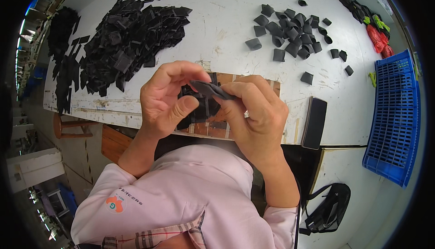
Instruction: The recorder is applying a liquid adhesive using a small brush to small black rectangular components on a workbench in an industrial setting.
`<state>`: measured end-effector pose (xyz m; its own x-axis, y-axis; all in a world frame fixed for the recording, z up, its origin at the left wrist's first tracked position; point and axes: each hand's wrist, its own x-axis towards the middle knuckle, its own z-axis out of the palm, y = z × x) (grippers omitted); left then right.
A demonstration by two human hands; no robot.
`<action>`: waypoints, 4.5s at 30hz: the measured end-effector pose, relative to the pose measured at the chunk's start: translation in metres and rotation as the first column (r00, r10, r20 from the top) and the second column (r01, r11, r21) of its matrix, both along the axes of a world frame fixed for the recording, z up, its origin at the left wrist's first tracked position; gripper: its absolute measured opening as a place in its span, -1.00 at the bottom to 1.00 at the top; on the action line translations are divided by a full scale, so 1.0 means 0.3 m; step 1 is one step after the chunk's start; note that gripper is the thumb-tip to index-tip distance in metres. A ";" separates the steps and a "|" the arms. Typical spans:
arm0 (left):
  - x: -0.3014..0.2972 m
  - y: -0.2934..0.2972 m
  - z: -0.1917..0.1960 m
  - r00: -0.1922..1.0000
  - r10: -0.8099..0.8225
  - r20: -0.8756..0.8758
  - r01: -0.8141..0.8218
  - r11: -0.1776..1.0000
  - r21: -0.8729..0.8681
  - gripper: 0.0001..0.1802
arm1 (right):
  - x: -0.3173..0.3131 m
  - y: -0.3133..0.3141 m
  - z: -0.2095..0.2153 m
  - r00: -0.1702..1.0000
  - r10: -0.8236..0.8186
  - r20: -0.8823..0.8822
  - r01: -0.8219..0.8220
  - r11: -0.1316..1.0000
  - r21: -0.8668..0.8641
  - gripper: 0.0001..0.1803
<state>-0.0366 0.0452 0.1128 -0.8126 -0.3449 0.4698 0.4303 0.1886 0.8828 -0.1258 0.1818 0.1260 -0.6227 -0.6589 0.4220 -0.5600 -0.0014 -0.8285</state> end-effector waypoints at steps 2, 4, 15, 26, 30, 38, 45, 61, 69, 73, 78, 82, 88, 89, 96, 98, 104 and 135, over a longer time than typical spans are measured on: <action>-0.006 -0.003 0.005 0.997 0.055 0.060 -0.053 0.998 -0.041 -0.83 | 0.009 -0.007 0.013 0.978 -0.095 -0.185 0.092 0.995 -0.024 -0.83; -0.015 -0.029 -0.013 0.998 0.055 0.002 -0.054 0.990 -0.133 -0.84 | 0.022 -0.021 0.037 0.987 -0.069 -0.145 0.071 0.997 0.007 -0.84; -0.009 -0.009 -0.020 0.996 0.082 0.024 -0.078 0.987 -0.137 -0.87 | -0.005 -0.013 -0.069 0.998 -0.048 -0.030 0.046 0.998 -0.042 -0.88; -0.022 0.016 0.019 0.971 0.236 -0.032 -0.231 0.901 -0.368 -0.91 | -0.074 -0.026 -0.072 0.885 0.283 0.370 -0.237 0.957 -0.164 -0.91; 0.003 -0.032 -0.056 0.987 0.160 -0.031 -0.163 0.965 -0.206 -0.92 | -0.023 -0.036 0.006 0.983 0.172 0.059 -0.177 0.978 0.106 -0.90; -0.034 -0.002 -0.068 0.992 0.116 -0.051 -0.121 0.989 -0.089 -0.93 | -0.015 -0.006 0.014 0.978 0.019 -0.209 0.011 0.990 0.143 -0.89; -0.035 -0.025 -0.070 0.992 0.115 -0.057 -0.124 0.973 -0.193 -0.90 | -0.001 -0.038 -0.049 0.969 -0.029 -0.244 0.038 0.999 0.033 -0.91; -0.102 -0.152 -0.421 0.635 0.620 0.461 -0.050 0.628 -0.777 -0.83 | 0.028 0.074 -0.225 0.704 -0.115 0.701 0.020 0.990 0.142 -0.73; -0.051 -0.172 -0.293 0.806 0.548 0.224 -0.361 0.755 -0.547 -0.94 | 0.114 0.058 -0.221 0.898 -0.037 0.439 -0.084 0.964 0.252 -0.85; 0.036 -0.135 -0.158 0.819 0.361 0.446 -0.304 0.932 -0.196 -0.97 | 0.145 0.023 -0.204 0.965 0.011 0.260 -0.063 0.980 0.189 -0.82; 0.117 -0.039 -0.122 0.802 -0.154 0.578 0.008 0.969 0.247 -0.94 | 0.165 -0.007 -0.227 0.643 0.096 0.760 -0.065 0.995 -0.071 -0.75; 0.116 0.039 -0.075 0.841 -0.292 0.456 -0.111 0.732 0.673 -0.85 | 0.143 0.004 -0.236 0.193 0.225 0.955 0.082 0.966 -0.244 -0.83; 0.101 0.041 -0.127 0.782 -0.448 0.434 -0.033 0.665 0.746 -0.83 | 0.124 0.030 -0.231 0.159 0.225 0.961 0.137 0.959 -0.247 -0.84; 0.101 0.042 -0.126 0.787 -0.456 0.416 -0.007 0.667 0.745 -0.84 | 0.122 0.034 -0.235 0.163 0.226 0.960 0.136 0.959 -0.249 -0.84; 0.084 0.068 -0.127 0.785 -0.388 0.484 -0.071 0.718 0.692 -0.90 | 0.126 0.030 -0.236 0.600 -0.068 0.797 0.137 0.990 -0.019 -0.84; 0.078 0.083 -0.155 0.849 -0.030 0.528 -0.134 0.954 0.268 -0.88 | 0.127 0.035 -0.233 0.868 -0.284 0.407 0.243 0.959 0.148 -0.83; 0.076 0.123 -0.104 0.923 0.179 0.340 -0.145 0.982 -0.123 -0.93 | 0.141 0.036 -0.191 0.975 -0.177 0.135 0.178 0.984 0.002 -0.88; 0.006 0.009 -0.059 0.770 -0.442 -0.459 0.374 -0.269 0.887 -0.76 | -0.064 -0.045 0.018 0.478 0.273 0.835 -0.246 0.954 -0.171 -0.77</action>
